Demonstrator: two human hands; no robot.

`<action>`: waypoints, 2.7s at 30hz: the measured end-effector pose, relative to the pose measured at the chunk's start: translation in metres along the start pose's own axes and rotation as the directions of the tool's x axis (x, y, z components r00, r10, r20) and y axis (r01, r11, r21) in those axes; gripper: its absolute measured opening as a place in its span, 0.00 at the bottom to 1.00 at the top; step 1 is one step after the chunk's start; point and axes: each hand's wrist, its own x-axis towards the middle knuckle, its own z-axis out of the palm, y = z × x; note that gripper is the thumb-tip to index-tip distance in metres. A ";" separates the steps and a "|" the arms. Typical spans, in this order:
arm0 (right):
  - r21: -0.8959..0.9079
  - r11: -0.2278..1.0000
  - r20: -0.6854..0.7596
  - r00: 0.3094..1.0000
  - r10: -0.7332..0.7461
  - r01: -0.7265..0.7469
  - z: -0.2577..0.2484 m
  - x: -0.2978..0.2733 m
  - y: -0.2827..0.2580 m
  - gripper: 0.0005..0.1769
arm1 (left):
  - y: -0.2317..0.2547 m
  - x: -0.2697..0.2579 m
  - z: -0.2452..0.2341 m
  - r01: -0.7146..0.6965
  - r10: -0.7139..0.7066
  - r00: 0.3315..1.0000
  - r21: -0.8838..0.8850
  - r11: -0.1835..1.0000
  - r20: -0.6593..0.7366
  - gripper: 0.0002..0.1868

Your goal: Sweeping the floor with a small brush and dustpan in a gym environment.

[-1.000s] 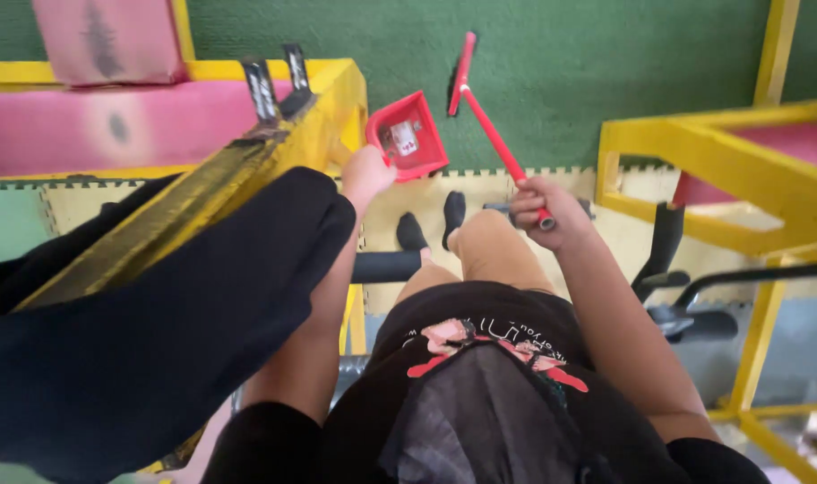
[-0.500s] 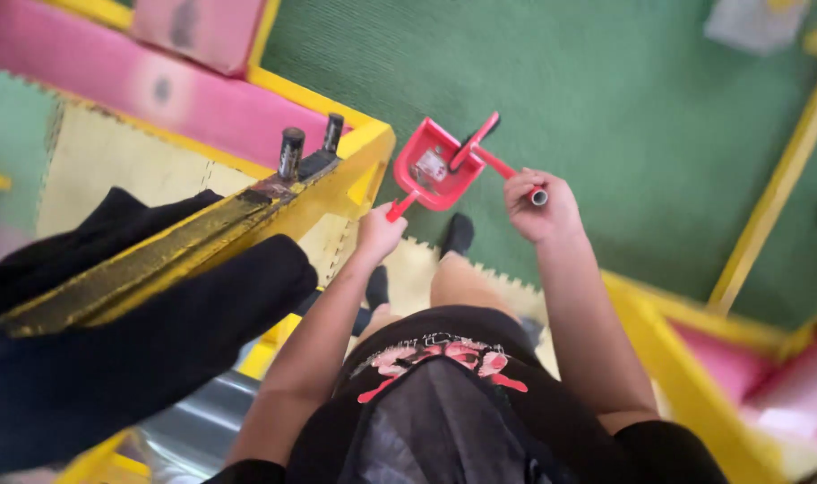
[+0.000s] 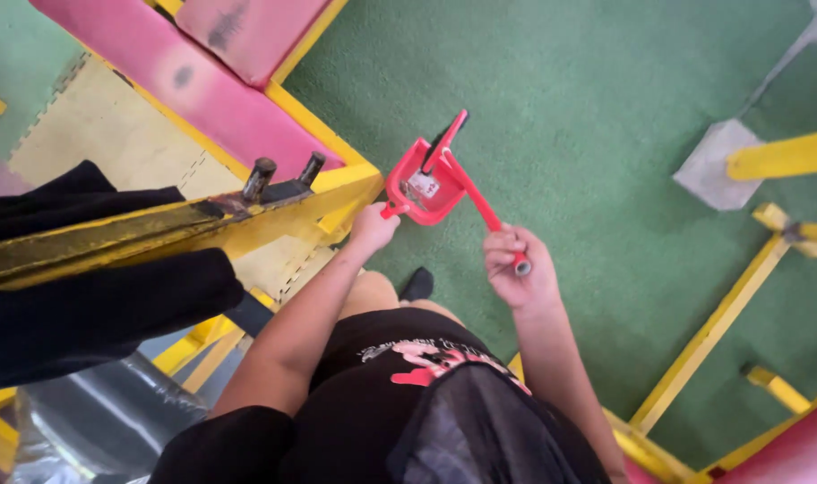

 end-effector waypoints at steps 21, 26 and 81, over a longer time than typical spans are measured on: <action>-0.375 0.923 -0.077 0.995 0.056 -0.081 0.096 0.136 -0.084 0.06 | 0.096 0.164 -0.026 0.050 -0.075 0.988 -0.173 0.984 -0.138 0.17; -0.419 0.897 -0.156 0.985 0.079 -0.139 0.129 0.173 -0.092 0.06 | 0.097 0.197 -0.034 0.059 -0.088 0.983 -0.177 0.982 -0.161 0.16; 0.117 -0.835 -0.511 0.753 0.414 0.538 0.043 0.691 -0.308 0.08 | 0.264 0.060 0.255 0.348 -0.985 0.067 -0.922 0.170 -0.157 0.30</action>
